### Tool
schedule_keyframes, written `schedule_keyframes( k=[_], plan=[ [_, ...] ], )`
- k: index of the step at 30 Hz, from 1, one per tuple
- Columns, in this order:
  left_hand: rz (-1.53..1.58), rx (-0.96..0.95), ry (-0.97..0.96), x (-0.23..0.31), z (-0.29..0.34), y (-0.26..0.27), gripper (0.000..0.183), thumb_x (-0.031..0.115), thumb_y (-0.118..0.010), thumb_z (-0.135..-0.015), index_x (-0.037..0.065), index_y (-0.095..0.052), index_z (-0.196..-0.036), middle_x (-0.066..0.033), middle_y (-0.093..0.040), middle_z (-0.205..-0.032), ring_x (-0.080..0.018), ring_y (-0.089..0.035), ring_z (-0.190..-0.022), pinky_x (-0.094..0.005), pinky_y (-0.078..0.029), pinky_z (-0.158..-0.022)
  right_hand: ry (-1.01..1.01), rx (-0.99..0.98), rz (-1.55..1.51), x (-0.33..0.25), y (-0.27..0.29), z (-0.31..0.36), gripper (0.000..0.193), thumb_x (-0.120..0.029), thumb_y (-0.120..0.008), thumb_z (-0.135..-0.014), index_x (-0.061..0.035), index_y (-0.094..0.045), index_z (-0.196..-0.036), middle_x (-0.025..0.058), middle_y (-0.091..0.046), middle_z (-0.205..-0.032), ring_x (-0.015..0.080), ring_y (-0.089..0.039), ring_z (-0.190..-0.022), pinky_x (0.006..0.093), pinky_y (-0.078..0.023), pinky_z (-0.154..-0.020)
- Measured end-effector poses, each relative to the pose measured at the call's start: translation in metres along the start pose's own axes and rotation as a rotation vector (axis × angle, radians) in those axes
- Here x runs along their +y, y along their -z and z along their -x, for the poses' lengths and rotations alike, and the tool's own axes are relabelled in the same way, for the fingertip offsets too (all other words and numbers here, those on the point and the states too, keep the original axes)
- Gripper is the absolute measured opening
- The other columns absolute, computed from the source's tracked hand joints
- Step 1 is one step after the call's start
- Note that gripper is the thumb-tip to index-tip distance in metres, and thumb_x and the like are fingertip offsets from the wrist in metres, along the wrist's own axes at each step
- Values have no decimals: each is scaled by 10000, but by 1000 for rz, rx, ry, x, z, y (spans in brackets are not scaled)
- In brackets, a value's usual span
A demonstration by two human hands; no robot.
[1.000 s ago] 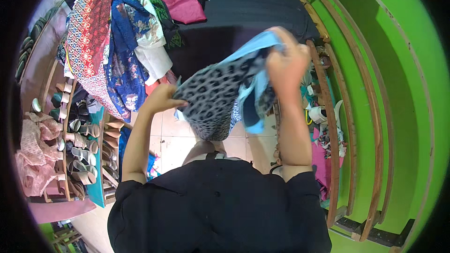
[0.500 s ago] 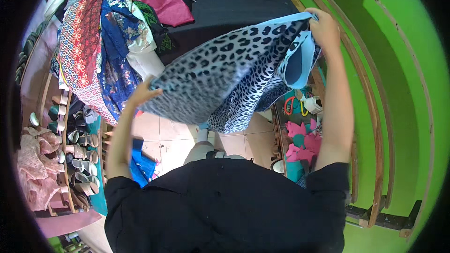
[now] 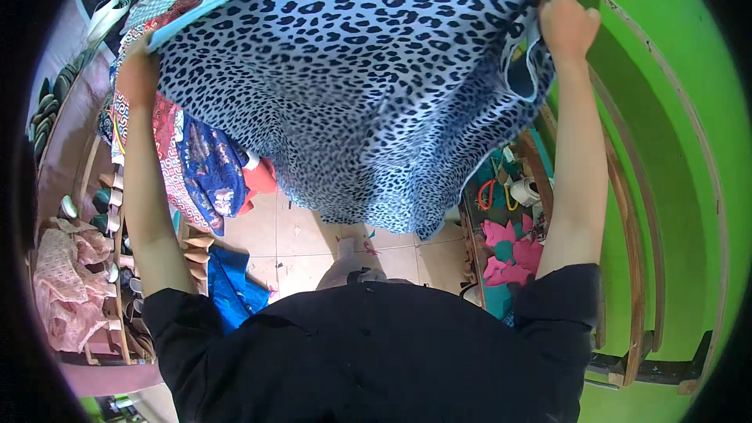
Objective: Folding several pieces of fabric with different patterns and placing them on a shelf.
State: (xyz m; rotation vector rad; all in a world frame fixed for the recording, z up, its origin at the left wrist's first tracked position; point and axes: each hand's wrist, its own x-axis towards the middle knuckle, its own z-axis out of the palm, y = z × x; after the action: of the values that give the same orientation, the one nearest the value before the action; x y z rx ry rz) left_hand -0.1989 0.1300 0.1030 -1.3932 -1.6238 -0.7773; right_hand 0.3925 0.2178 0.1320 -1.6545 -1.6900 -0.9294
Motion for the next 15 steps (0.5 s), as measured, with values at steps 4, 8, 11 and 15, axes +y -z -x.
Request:
schedule_keyframes(
  k=[4,8,11,15],
  plan=[
    [47,1,-168,-16,31,22,331,31,-552,-705,177,-608,-997,-63,-583,-856,-280,-573,-741,-369,-434,-631,-123,-61,-481,23,-10,24,351,-128,-463,-737,-174,-595,-1058,96,-619,-748,190,-577,-681,322,-412,-686],
    [55,-211,1,-56,106,0,313,17,-535,-711,124,-608,-996,-74,-604,-899,-250,-590,-780,-345,-448,-644,40,-459,-862,36,-58,82,330,-18,-440,-684,-19,-609,-967,19,-575,-764,99,-512,-701,225,-406,-638],
    [505,83,573,-85,156,-19,214,120,-451,-872,1,-579,-996,-87,-615,-889,-155,-587,-722,-276,-471,-627,-70,-571,-992,25,-70,131,281,16,-479,-705,21,-597,-960,60,-607,-853,119,-535,-782,256,-425,-711],
    [760,-44,628,-97,191,-21,211,165,-470,-889,43,-573,-1027,-39,-590,-885,-91,-529,-710,-215,-433,-587,-165,-760,-1033,-6,-69,179,239,-10,-530,-739,32,-593,-966,70,-623,-846,138,-555,-806,263,-425,-733]
  ],
)
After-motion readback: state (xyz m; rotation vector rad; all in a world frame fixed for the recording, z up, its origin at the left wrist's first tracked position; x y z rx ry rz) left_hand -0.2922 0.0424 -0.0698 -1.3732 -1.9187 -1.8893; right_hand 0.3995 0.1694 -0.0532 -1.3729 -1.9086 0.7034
